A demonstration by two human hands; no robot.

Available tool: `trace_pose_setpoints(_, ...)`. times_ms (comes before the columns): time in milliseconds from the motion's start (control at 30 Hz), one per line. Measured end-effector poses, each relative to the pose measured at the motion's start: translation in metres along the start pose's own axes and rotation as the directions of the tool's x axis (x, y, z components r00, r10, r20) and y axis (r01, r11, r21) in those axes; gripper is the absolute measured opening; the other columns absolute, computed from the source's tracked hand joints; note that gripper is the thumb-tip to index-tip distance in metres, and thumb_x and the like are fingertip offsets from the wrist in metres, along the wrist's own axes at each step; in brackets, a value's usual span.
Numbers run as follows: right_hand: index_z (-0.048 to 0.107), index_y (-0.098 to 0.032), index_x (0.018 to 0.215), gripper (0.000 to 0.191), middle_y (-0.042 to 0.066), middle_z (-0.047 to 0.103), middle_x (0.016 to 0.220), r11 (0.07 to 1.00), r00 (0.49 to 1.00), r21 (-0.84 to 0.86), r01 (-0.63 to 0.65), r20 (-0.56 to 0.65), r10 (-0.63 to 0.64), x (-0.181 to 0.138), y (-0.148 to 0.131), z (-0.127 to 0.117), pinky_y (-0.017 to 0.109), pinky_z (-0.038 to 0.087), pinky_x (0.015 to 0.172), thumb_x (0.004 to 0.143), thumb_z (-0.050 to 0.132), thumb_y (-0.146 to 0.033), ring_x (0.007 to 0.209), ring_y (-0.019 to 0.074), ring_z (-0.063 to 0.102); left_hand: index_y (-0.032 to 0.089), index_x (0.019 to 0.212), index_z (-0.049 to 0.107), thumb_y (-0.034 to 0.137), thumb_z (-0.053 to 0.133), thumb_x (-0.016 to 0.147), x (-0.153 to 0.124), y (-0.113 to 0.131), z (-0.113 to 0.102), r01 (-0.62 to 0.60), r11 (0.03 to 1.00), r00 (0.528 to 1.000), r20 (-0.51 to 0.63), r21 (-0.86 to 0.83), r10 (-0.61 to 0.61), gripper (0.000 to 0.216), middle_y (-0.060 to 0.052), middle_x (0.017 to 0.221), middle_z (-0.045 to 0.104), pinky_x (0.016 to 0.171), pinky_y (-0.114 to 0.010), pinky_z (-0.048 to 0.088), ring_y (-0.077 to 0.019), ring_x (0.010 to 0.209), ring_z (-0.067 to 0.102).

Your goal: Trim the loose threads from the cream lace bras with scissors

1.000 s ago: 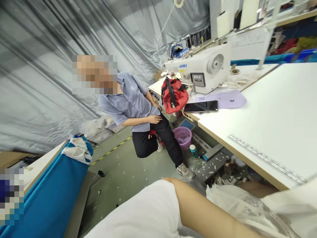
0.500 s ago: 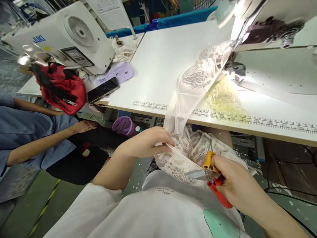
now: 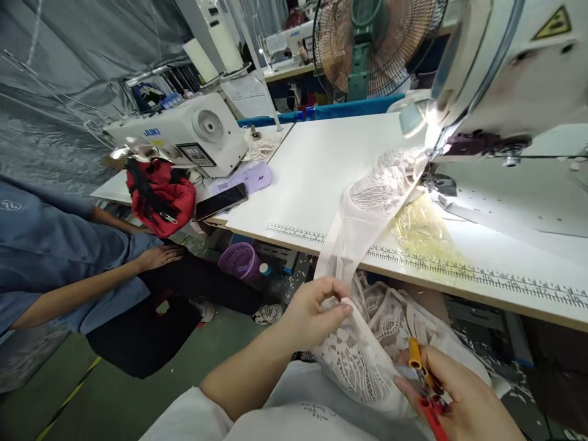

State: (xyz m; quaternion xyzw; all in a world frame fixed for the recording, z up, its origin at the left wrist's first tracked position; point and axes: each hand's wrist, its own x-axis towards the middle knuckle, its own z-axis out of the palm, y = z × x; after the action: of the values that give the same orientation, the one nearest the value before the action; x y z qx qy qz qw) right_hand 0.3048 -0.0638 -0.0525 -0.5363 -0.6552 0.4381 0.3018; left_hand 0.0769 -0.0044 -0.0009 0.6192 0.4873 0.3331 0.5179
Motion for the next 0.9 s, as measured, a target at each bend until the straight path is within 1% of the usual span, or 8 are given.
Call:
trace_pose_setpoints(67,0.059,-0.030,0.064,0.022,0.002,0.061,0.061,0.999,0.997,0.021,-0.038,0.074,0.036,-0.004,-0.002,-0.002,0.030,0.059,0.058,0.078,0.060,-0.047,0.054,0.0213,0.062,0.016,0.089,0.052,0.020,0.058,0.077,-0.001,0.000,0.012,-0.078,0.997,0.996,-0.035,-0.015,0.077,0.013,-0.002,0.079,0.055,0.068,-0.026,0.047,-0.0131,0.076,0.054)
trace_pose_setpoints(167,0.060,-0.029,0.069,0.017,0.003,0.062,0.065,0.991,0.989,0.067,-0.115,0.104,0.108,-0.009,-0.009,-0.008,0.030,0.059,0.060,0.077,0.063,-0.043,0.060,0.0217,0.063,0.017,0.110,0.044,0.020,0.053,0.080,-0.001,0.003,0.025,-0.167,0.986,0.986,0.010,0.009,0.167,0.031,-0.001,0.079,0.054,0.066,-0.025,0.047,-0.0130,0.074,0.054)
trace_pose_setpoints(300,0.063,-0.025,0.081,0.020,0.008,0.066,0.081,0.971,0.985,0.205,-0.127,-0.090,0.147,-0.006,-0.022,-0.018,0.032,0.058,0.055,0.073,0.070,-0.043,0.068,0.0244,0.065,0.019,0.125,0.035,0.019,0.050,0.082,0.000,0.006,0.040,-0.229,0.971,0.968,0.118,0.071,0.220,0.046,0.001,0.077,0.053,0.065,-0.025,0.046,-0.0124,0.070,0.054)
trace_pose_setpoints(400,0.053,-0.025,0.074,0.025,0.005,0.064,0.088,0.970,0.970,0.234,-0.059,-0.218,0.112,0.003,-0.029,-0.023,0.032,0.056,0.071,0.073,0.070,-0.043,0.083,0.0225,0.063,0.019,0.129,0.032,0.018,0.049,0.082,0.001,0.005,0.051,-0.246,0.963,0.958,0.177,0.114,0.224,0.051,0.001,0.078,0.054,0.065,-0.026,0.044,-0.0126,0.070,0.053)
trace_pose_setpoints(533,0.051,-0.025,0.073,0.021,0.000,0.057,0.078,0.973,0.984,0.233,-0.002,-0.172,0.043,0.009,-0.032,-0.022,0.025,0.051,0.060,0.077,0.068,-0.036,0.072,0.0166,0.057,0.018,0.133,0.030,0.021,0.050,0.082,0.000,0.003,0.061,-0.236,0.963,0.947,0.252,0.128,0.199,0.054,0.000,0.078,0.055,0.060,-0.025,0.043,-0.0124,0.066,0.052)
trace_pose_setpoints(633,0.050,-0.025,0.074,0.021,-0.002,0.054,0.075,0.958,0.983,0.286,0.007,-0.178,0.046,0.012,-0.031,-0.017,0.024,0.050,0.058,0.079,0.067,-0.035,0.068,0.0152,0.055,0.017,0.127,0.037,0.024,0.053,0.081,0.002,0.002,0.063,-0.196,0.974,0.956,0.244,0.115,0.164,0.049,0.001,0.075,0.055,0.058,-0.024,0.042,-0.0124,0.065,0.052)
trace_pose_setpoints(767,0.047,-0.025,0.073,0.021,-0.002,0.055,0.072,0.945,0.956,0.322,0.063,-0.291,0.035,0.015,-0.031,-0.010,0.023,0.049,0.054,0.080,0.064,-0.035,0.063,0.0142,0.056,0.018,0.090,0.056,0.030,0.060,0.075,0.006,0.001,0.061,-0.084,0.995,0.984,0.162,0.058,0.074,0.020,0.003,0.064,0.049,0.054,-0.022,0.037,-0.0101,0.059,0.046)
trace_pose_setpoints(900,0.047,-0.026,0.074,0.023,-0.002,0.056,0.071,0.955,0.944,0.292,-0.056,-0.295,0.146,0.017,-0.028,-0.005,0.025,0.045,0.045,0.079,0.065,-0.038,0.052,0.0129,0.051,0.016,0.072,0.057,0.032,0.060,0.075,0.008,0.000,0.063,0.100,0.987,0.970,0.234,-0.130,-0.067,0.016,0.005,0.055,0.043,0.047,-0.020,0.029,-0.0065,0.050,0.034)
